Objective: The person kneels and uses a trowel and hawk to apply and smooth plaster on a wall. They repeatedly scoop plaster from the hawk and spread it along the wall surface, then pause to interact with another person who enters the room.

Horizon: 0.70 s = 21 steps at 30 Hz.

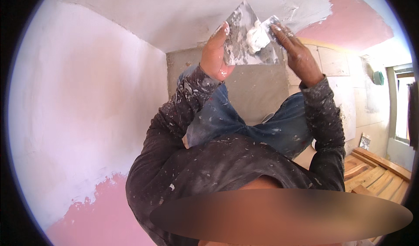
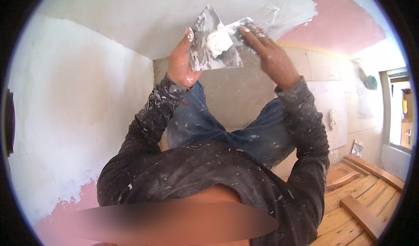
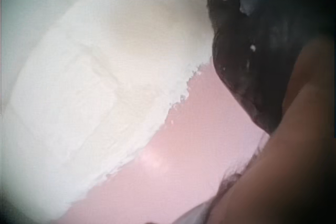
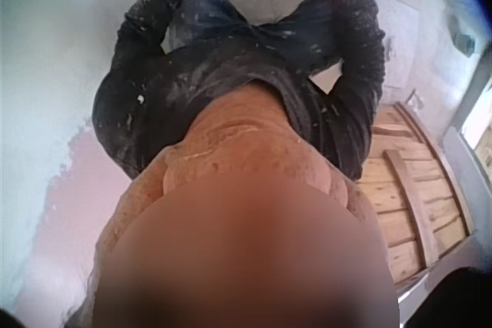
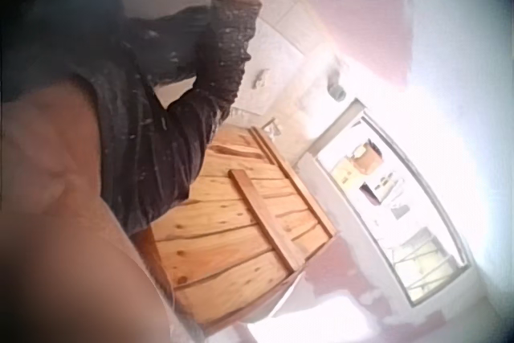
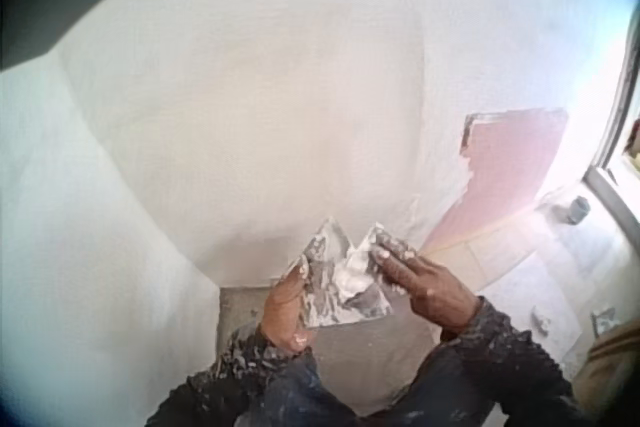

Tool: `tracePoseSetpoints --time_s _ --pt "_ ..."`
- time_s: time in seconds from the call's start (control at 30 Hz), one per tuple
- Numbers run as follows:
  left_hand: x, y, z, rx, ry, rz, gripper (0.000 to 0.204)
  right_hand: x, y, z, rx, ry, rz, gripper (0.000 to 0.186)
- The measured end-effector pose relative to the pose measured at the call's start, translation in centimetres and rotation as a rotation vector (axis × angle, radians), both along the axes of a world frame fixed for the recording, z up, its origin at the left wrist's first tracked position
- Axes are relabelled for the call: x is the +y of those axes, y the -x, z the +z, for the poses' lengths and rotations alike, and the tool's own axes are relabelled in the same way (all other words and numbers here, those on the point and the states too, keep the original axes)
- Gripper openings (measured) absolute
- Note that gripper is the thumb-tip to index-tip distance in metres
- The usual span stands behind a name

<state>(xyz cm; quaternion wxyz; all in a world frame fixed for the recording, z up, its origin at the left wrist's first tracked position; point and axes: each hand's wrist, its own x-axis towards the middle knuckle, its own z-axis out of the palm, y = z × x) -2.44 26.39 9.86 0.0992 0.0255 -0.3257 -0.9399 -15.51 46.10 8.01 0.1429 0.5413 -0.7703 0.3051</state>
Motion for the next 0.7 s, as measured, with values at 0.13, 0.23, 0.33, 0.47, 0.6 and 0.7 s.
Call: tracePoseSetpoints --time_s 0.13,0.23,0.33,0.47,0.6,0.7 --pt "-1.6 0.5 1.7 0.005 -0.019 0.03 0.042 1.0 1.3 -4.4 -0.349 0.075 0.027 0.057" --pt "-4.1 0.2 0.6 0.003 -0.024 -0.03 0.041 0.6 -0.9 -1.0 -0.659 0.135 -0.115 0.051" --pt "-4.8 1.5 -1.6 -0.232 0.069 0.026 0.041 -1.9 -1.4 0.2 -0.201 0.264 0.058 0.056" --pt "-6.6 2.1 -3.9 -0.23 0.476 0.132 0.037 -4.1 0.1 -2.4 -0.18 -0.003 0.077 0.052" --pt "-7.0 0.1 -1.4 0.028 0.009 0.245 0.038 -3.3 2.9 -6.2 -0.25 0.114 -0.014 0.068" --pt "-4.9 -0.8 -5.3 -0.087 0.002 0.506 0.041 -3.6 1.8 -6.4 -0.316 0.368 0.039 0.056"
